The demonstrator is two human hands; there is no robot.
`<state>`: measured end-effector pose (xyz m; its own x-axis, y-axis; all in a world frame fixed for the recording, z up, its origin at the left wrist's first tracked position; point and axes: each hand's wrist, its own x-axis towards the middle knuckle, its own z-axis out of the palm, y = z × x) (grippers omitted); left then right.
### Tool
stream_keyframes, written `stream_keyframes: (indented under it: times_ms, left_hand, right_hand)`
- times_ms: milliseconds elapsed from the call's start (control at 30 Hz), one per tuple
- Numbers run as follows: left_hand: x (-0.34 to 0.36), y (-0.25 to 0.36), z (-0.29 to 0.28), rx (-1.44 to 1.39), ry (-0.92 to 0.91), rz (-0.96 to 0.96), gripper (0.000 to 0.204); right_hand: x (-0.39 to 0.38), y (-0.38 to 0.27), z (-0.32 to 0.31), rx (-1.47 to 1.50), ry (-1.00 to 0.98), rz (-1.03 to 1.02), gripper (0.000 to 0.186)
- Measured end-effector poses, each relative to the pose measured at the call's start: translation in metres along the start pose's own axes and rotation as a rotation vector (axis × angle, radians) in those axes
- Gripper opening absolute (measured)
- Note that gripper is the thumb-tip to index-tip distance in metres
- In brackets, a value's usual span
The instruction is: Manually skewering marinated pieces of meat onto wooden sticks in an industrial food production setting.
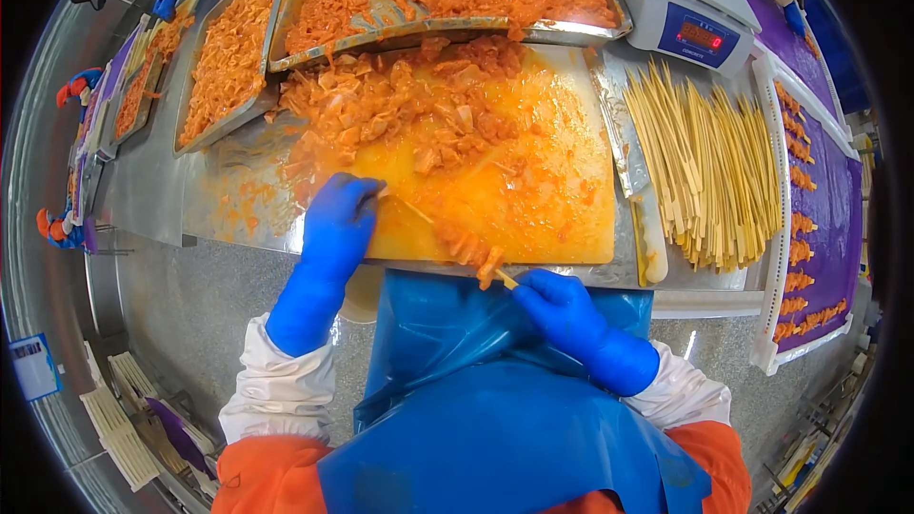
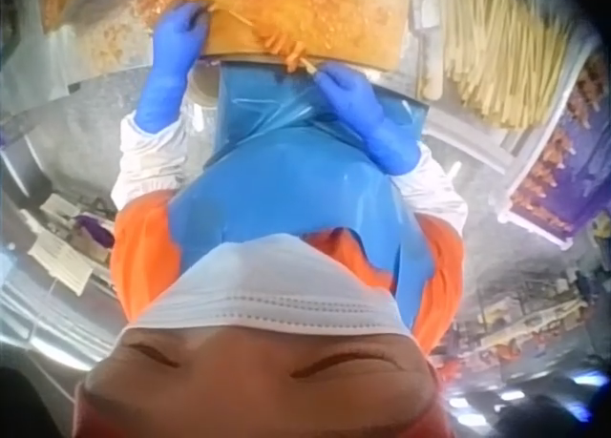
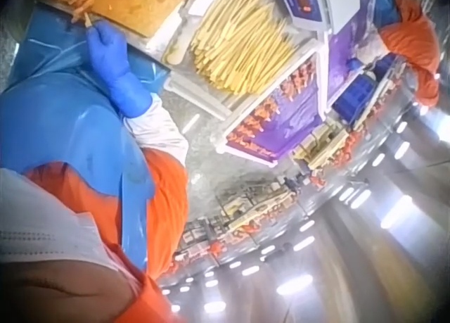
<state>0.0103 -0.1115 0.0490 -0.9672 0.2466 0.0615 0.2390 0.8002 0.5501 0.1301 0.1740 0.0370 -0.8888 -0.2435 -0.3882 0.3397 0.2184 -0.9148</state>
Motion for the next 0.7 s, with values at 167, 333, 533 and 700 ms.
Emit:
stream_keyframes:
  times_ms: [167,333,533,700]
  left_hand:
    - [-0.008,-0.018,-0.003,0.027,0.086,0.205,0.027]
    - [-0.007,-0.001,-0.005,-0.048,0.112,0.033,0.022]
    - [-0.002,0.007,0.011,0.063,0.065,0.044,0.018]
    - [-0.003,0.009,0.013,0.041,0.090,-0.002,0.016]
  right_hand:
    - [-0.004,0.001,-0.004,0.009,0.004,-0.032,0.017]
    - [-0.003,0.000,-0.004,0.023,-0.001,-0.006,0.017]
    - [0.003,0.005,0.004,-0.021,0.023,-0.091,0.018]
    - [0.000,0.005,0.005,-0.071,0.036,-0.123,0.017]
